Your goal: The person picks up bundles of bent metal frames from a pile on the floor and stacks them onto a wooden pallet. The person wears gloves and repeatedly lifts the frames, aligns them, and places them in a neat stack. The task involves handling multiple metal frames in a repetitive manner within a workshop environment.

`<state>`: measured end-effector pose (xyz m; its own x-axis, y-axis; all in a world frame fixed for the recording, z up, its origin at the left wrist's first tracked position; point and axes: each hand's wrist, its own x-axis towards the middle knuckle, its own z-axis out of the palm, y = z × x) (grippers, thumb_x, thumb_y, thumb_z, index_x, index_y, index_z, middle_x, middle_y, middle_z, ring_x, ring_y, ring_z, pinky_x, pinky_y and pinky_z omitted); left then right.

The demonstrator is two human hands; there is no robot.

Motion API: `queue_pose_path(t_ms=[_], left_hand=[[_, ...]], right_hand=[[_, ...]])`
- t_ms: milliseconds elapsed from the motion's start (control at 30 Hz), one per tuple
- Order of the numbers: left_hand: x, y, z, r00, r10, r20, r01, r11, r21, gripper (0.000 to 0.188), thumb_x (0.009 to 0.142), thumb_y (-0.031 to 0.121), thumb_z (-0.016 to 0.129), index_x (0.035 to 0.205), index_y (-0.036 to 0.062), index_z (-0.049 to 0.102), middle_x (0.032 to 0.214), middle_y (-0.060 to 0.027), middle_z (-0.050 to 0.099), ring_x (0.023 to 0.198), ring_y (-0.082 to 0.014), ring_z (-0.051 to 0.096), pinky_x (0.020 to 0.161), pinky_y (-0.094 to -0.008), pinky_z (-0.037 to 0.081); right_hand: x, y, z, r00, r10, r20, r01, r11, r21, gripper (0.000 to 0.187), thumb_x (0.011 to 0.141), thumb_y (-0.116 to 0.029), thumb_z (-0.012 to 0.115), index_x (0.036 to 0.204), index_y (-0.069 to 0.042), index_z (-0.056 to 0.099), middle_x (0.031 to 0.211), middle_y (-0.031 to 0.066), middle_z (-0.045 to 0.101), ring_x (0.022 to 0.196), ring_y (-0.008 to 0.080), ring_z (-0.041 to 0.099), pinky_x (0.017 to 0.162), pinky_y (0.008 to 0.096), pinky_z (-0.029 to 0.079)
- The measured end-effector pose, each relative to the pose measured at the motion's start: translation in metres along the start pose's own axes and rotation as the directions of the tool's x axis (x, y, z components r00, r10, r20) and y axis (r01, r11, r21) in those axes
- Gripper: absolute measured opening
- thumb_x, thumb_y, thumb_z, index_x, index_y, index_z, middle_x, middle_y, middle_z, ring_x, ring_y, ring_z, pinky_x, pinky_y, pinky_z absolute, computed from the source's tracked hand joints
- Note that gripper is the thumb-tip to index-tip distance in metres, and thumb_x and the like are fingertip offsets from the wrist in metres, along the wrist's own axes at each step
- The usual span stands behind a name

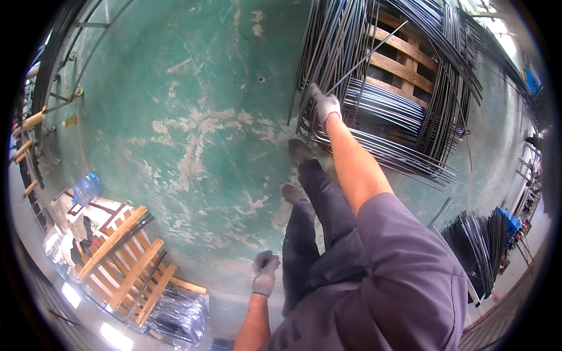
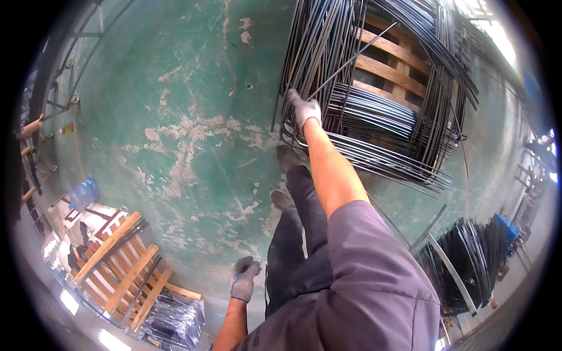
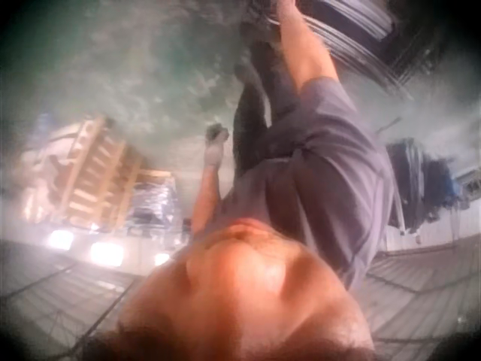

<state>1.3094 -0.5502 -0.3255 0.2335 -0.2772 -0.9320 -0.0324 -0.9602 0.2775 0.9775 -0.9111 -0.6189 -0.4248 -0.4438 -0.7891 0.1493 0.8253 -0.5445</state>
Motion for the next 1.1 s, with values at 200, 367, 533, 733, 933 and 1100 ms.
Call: queue_pose_path(t_ms=[200, 367, 533, 733, 933, 1100], left_hand=[[0.022, 0.052, -0.012, 0.993, 0.082, -0.086, -0.087, 0.995, -0.051, 0.041, 0.1, 0.006, 0.07, 0.137, -0.0081, 0.063, 0.116, -0.0174, 0.076, 0.101, -0.0269, 0.076, 0.096, -0.0405, 0.063], [0.018, 0.03, -0.017, 0.993, 0.023, -0.116, -0.019, 0.999, 0.032, 0.042, 0.097, 0.006, 0.072, 0.136, -0.008, 0.064, 0.115, -0.0194, 0.076, 0.099, -0.0279, 0.077, 0.091, -0.0409, 0.065], [0.005, 0.044, -0.004, 0.985, 0.163, 0.06, -0.166, 0.985, 0.05, 0.04, 0.099, 0.008, 0.071, 0.135, -0.0081, 0.064, 0.113, -0.0199, 0.077, 0.099, -0.03, 0.078, 0.09, -0.0431, 0.066], [-0.034, 0.135, 0.035, 0.867, 0.363, 0.342, -0.31, 0.929, -0.201, 0.04, 0.109, 0.024, 0.067, 0.137, -0.0035, 0.061, 0.115, -0.0175, 0.076, 0.101, -0.0337, 0.076, 0.095, -0.0498, 0.062], [-0.131, 0.202, 0.145, 0.411, 0.469, 0.782, -0.409, 0.861, -0.301, 0.062, 0.111, 0.046, 0.068, 0.151, 0.0001, 0.055, 0.141, -0.0224, 0.068, 0.126, -0.0363, 0.068, 0.113, -0.0545, 0.052], [-0.294, 0.121, 0.312, -0.186, 0.162, 0.969, -0.287, 0.934, -0.211, 0.083, 0.106, 0.058, 0.069, 0.161, -0.0012, 0.048, 0.154, -0.0227, 0.062, 0.135, -0.0391, 0.064, 0.122, -0.0558, 0.046]], right_hand=[[0.043, -0.002, 0.013, 0.863, 0.073, 0.499, -0.364, 0.776, 0.516, 0.038, 0.109, -0.04, 0.072, 0.122, -0.004, 0.075, 0.111, 0.0073, 0.079, 0.102, 0.0274, 0.075, 0.09, 0.0434, 0.06], [0.007, -0.018, 0.014, 0.827, 0.125, 0.549, -0.449, 0.734, 0.509, 0.022, 0.1, -0.026, 0.078, 0.092, -0.005, 0.075, 0.076, 0.0089, 0.073, 0.067, 0.024, 0.07, 0.066, 0.0387, 0.055], [-0.126, -0.045, -0.055, 0.941, -0.064, 0.333, -0.1, 0.886, 0.453, 0.018, 0.084, -0.011, 0.086, 0.095, 0.002, 0.081, 0.079, 0.0088, 0.074, 0.065, 0.0193, 0.069, 0.064, 0.0361, 0.056], [-0.315, -0.059, -0.207, 0.953, -0.137, 0.269, 0.025, 0.924, 0.382, 0.022, 0.079, -0.004, 0.08, 0.099, 0.001, 0.075, 0.074, 0.0082, 0.07, 0.061, 0.0183, 0.067, 0.057, 0.0342, 0.054], [-0.49, 0.003, -0.381, 0.951, -0.262, 0.161, 0.175, 0.892, 0.417, 0.036, 0.075, -0.002, 0.08, 0.109, 0.001, 0.07, 0.078, 0.0071, 0.067, 0.061, 0.0165, 0.064, 0.055, 0.0336, 0.052], [-0.641, 0.091, -0.482, 0.932, -0.345, 0.115, 0.284, 0.888, 0.361, 0.039, 0.075, -0.002, 0.079, 0.112, 0.0, 0.069, 0.079, 0.0057, 0.066, 0.062, 0.016, 0.064, 0.056, 0.0343, 0.053]])
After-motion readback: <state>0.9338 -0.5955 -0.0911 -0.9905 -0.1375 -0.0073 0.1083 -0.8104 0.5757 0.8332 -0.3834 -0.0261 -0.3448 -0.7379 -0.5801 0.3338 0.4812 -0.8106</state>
